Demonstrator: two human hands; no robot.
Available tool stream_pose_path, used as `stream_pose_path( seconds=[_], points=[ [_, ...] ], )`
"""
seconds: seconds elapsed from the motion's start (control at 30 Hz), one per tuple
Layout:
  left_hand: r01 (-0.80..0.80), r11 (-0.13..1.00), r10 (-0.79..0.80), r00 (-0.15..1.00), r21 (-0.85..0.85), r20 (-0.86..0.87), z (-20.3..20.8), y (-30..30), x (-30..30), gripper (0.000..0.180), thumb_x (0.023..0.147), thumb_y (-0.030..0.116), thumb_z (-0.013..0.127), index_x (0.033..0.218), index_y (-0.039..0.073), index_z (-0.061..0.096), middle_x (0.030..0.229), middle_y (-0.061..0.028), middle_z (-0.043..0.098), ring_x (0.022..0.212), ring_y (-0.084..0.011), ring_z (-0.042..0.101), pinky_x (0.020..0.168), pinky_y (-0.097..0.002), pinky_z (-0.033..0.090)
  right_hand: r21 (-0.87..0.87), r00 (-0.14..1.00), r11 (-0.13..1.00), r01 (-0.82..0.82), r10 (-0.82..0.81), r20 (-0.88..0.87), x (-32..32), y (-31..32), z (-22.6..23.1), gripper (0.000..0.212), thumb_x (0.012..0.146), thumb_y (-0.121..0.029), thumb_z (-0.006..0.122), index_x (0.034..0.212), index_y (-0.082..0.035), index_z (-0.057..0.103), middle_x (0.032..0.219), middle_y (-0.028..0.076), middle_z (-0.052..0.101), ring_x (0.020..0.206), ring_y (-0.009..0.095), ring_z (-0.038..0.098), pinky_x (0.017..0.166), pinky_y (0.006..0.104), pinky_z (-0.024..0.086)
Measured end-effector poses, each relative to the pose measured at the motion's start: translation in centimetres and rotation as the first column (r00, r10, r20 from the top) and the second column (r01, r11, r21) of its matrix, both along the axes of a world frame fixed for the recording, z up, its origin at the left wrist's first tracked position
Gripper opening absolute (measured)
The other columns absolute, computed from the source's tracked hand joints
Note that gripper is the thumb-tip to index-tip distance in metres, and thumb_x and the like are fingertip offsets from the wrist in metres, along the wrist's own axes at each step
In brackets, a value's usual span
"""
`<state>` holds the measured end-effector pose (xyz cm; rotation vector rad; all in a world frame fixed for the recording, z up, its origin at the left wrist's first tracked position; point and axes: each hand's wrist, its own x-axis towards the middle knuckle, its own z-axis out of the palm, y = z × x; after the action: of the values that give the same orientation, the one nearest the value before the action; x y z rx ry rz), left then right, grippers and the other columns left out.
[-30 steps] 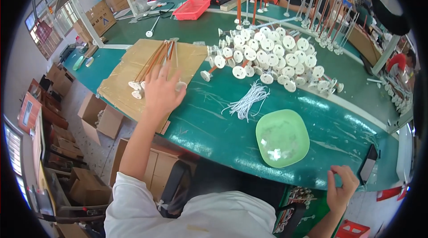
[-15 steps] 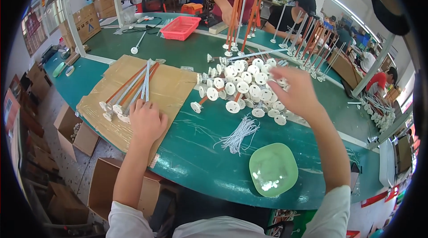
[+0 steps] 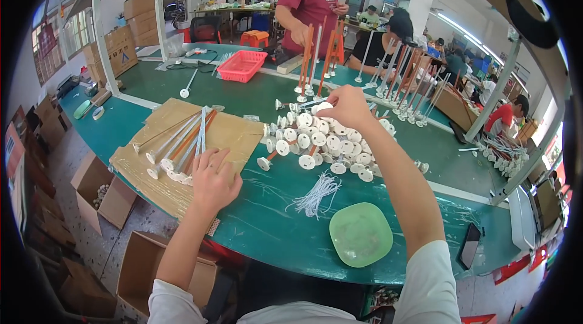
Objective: The recorder is assembling LED light strips into plastic bases and attaching fiber optic bundles.
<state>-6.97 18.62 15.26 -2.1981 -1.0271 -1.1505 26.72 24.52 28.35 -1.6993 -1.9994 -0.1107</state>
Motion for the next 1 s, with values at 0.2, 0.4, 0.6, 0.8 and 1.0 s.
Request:
stream_pose_path(
  seconds=[0.2, 0.4, 0.6, 0.8, 1.0],
  points=[
    [0.599, 0.719, -0.363, 0.757, -0.353, 0.544, 2.1, -9.6, 4.8, 0.014, 0.077, 0.004, 0.072, 0.083, -0.002, 0.062, 0.105, -0.0177, 0.067, 0.096, -0.0304, 0.064, 0.083, -0.0410, 0.050, 0.001, 0.940, 0.998, 0.062, -0.058, -0.336, -0.3, -6.7, 3.2, 0.041, 0.065, -0.034, 0.089, 0.075, 0.001, 0.072, 0.070, 0.005, 0.067, 0.061, 0.014, 0.061, 0.060, 0.0291, 0.049],
    [0.955, -0.121, -0.106, 0.259, -0.271, 0.960, 1.9, -17.6, 9.0, 0.017, 0.096, 0.009, 0.057, 0.106, -0.004, 0.063, 0.111, -0.0207, 0.066, 0.096, -0.0239, 0.066, 0.087, -0.0342, 0.053, 0.066, 0.635, 0.987, -0.146, 0.144, -0.759, -4.0, -18.9, 2.1, 0.023, 0.078, -0.010, 0.080, 0.091, 0.001, 0.065, 0.090, 0.009, 0.068, 0.071, 0.012, 0.063, 0.069, 0.0256, 0.052],
    [0.842, -0.482, 0.261, -0.126, 0.243, 0.957, 0.1, -23.8, 10.9, 0.048, 0.103, 0.024, 0.050, 0.139, -0.007, 0.042, 0.126, -0.0189, 0.060, 0.110, -0.0232, 0.062, 0.098, -0.0386, 0.050, 0.450, 0.657, 0.853, -0.263, 0.501, -0.564, -6.7, -34.3, -9.5, 0.036, 0.065, 0.007, 0.082, 0.093, 0.003, 0.060, 0.101, 0.017, 0.066, 0.088, 0.022, 0.065, 0.073, 0.0320, 0.054],
    [0.833, -0.512, 0.368, -0.005, 0.208, 0.930, -2.0, -26.0, 11.6, 0.035, 0.094, 0.008, 0.062, 0.126, -0.004, 0.056, 0.116, -0.0158, 0.065, 0.105, -0.0234, 0.066, 0.087, -0.0360, 0.056, 0.582, 0.821, 0.803, -0.129, 0.416, -0.391, -6.3, -37.5, -12.0, 0.039, 0.062, -0.003, 0.087, 0.096, 0.001, 0.069, 0.092, 0.013, 0.069, 0.081, 0.030, 0.069, 0.065, 0.0339, 0.057],
    [0.923, -0.386, 0.100, 0.037, 0.004, 0.994, -2.0, -26.2, 11.5, 0.038, 0.084, -0.004, 0.069, 0.121, -0.004, 0.059, 0.111, -0.0156, 0.067, 0.100, -0.0218, 0.067, 0.086, -0.0354, 0.057, 0.733, 0.933, 0.645, -0.215, 0.357, -0.040, -6.0, -38.6, -12.4, 0.022, 0.070, -0.001, 0.080, 0.088, 0.003, 0.067, 0.084, 0.014, 0.069, 0.073, 0.031, 0.072, 0.061, 0.0326, 0.061]
  ],
)
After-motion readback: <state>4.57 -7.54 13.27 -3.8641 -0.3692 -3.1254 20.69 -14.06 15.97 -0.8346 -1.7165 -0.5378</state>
